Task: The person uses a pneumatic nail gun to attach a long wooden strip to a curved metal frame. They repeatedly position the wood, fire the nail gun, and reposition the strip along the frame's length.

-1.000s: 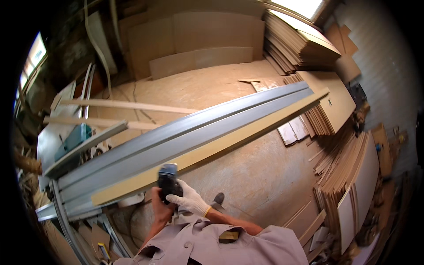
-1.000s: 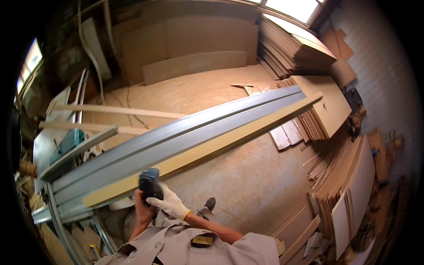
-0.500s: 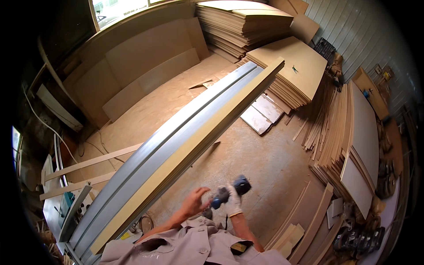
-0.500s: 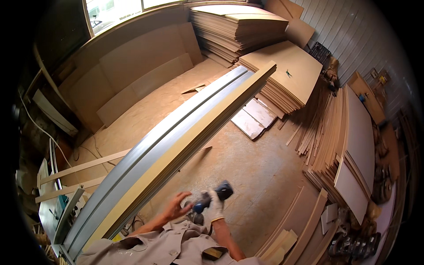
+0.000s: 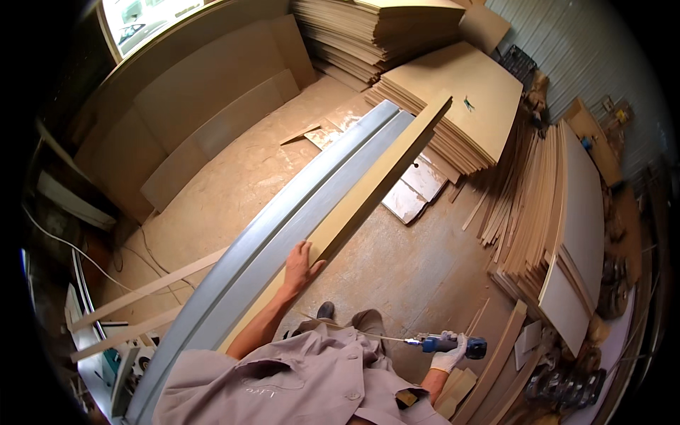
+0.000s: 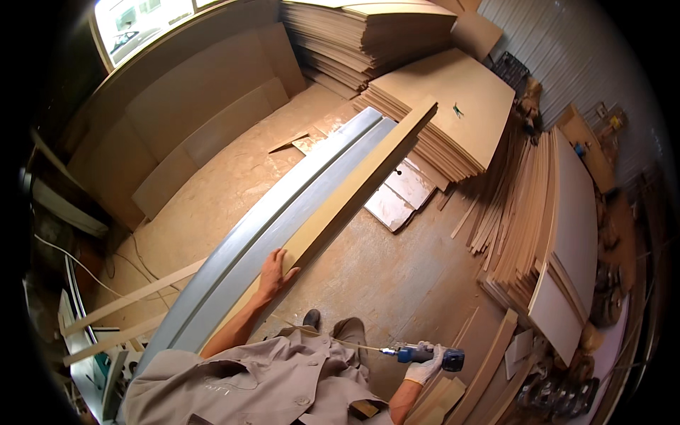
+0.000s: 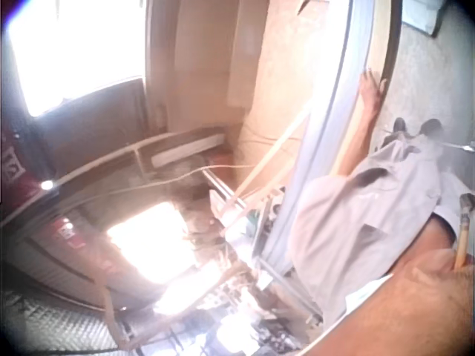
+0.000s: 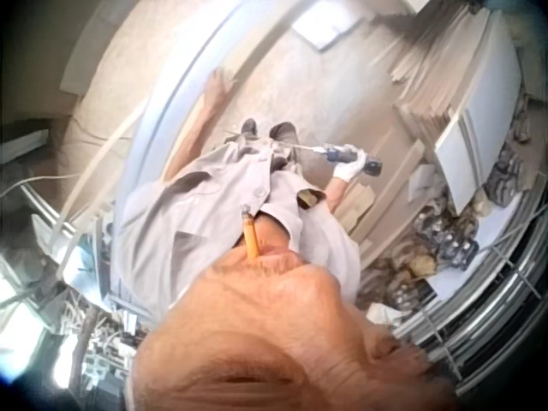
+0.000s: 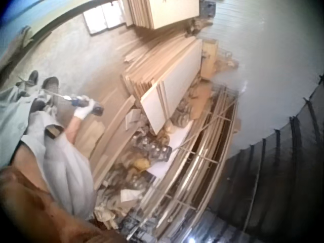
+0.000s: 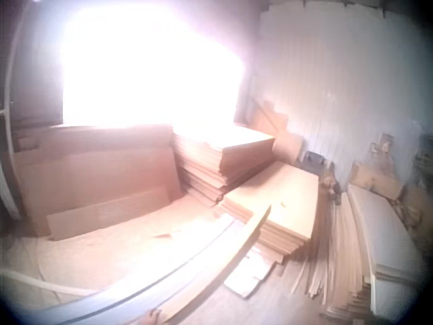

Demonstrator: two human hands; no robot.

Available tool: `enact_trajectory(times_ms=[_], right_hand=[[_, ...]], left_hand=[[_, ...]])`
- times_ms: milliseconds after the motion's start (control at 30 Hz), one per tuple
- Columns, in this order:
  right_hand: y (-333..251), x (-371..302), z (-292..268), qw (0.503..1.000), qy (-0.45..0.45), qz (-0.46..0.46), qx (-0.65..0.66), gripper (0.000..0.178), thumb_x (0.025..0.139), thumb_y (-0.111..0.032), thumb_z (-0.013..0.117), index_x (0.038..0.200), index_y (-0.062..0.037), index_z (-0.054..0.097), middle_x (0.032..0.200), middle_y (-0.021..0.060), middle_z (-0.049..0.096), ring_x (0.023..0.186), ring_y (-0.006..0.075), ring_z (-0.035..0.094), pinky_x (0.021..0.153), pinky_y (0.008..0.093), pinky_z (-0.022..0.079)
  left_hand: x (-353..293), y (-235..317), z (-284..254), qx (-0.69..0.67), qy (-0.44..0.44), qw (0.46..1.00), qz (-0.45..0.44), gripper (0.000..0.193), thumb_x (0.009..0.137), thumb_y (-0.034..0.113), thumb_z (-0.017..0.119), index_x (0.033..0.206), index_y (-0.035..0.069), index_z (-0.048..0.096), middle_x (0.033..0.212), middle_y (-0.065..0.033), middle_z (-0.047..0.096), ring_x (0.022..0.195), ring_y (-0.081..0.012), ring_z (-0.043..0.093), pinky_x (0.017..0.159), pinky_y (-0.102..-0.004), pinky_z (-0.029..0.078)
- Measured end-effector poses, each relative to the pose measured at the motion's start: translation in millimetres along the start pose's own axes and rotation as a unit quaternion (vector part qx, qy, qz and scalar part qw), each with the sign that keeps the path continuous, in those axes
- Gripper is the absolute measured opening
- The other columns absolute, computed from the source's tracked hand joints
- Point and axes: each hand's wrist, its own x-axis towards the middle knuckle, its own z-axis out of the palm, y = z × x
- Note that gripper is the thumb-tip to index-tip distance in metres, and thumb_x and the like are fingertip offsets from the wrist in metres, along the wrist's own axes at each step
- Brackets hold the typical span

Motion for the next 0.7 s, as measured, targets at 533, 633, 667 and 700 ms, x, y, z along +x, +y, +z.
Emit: enact_trajectory(times_ms=[533, 633, 667, 700], right_hand=[[10, 244, 150, 0.997, 0.061, 0.027, 0.041, 0.018, 0.093, -0.016, 0.069, 0.084, -0.0141, 0.053, 0.073, 0.0016, 0.051, 0.069, 0.0189, 0.054, 0.078, 0.0389, 0.054], [-6, 291, 194, 0.997, 0.037, 0.063, 0.015, 0.02, 0.092, -0.02, 0.07, 0.083, -0.0129, 0.054, 0.074, 0.0014, 0.052, 0.071, 0.0204, 0.056, 0.078, 0.0391, 0.054], [-14, 312, 208, 0.997, 0.046, 0.063, 0.009, 0.02, 0.092, -0.019, 0.07, 0.083, -0.0127, 0.054, 0.074, 0.0014, 0.052, 0.07, 0.0203, 0.055, 0.078, 0.0389, 0.054], [-20, 334, 224, 0.997, 0.051, 0.063, 0.006, 0.02, 0.092, -0.019, 0.07, 0.083, -0.0125, 0.054, 0.074, 0.0014, 0.052, 0.07, 0.0201, 0.055, 0.079, 0.0388, 0.054]], left_hand=[[374, 120, 216, 0.107, 0.003, 0.994, -0.034, 0.078, 0.065, 0.033, 0.097, 0.115, 0.0, 0.047, 0.109, -0.0229, 0.058, 0.101, -0.0424, 0.06, 0.081, -0.0493, 0.05], [388, 82, 233, 0.142, -0.042, 0.986, -0.071, 0.074, 0.06, 0.028, 0.098, 0.109, -0.003, 0.053, 0.107, -0.0237, 0.06, 0.1, -0.0428, 0.062, 0.082, -0.0515, 0.051], [390, 84, 240, 0.134, -0.052, 0.987, -0.068, 0.072, 0.06, 0.026, 0.098, 0.108, -0.003, 0.052, 0.106, -0.0236, 0.06, 0.1, -0.0431, 0.061, 0.082, -0.0516, 0.051], [393, 87, 243, 0.127, -0.056, 0.988, -0.064, 0.07, 0.061, 0.024, 0.097, 0.107, -0.003, 0.052, 0.105, -0.0234, 0.06, 0.099, -0.0435, 0.061, 0.081, -0.0517, 0.051]])
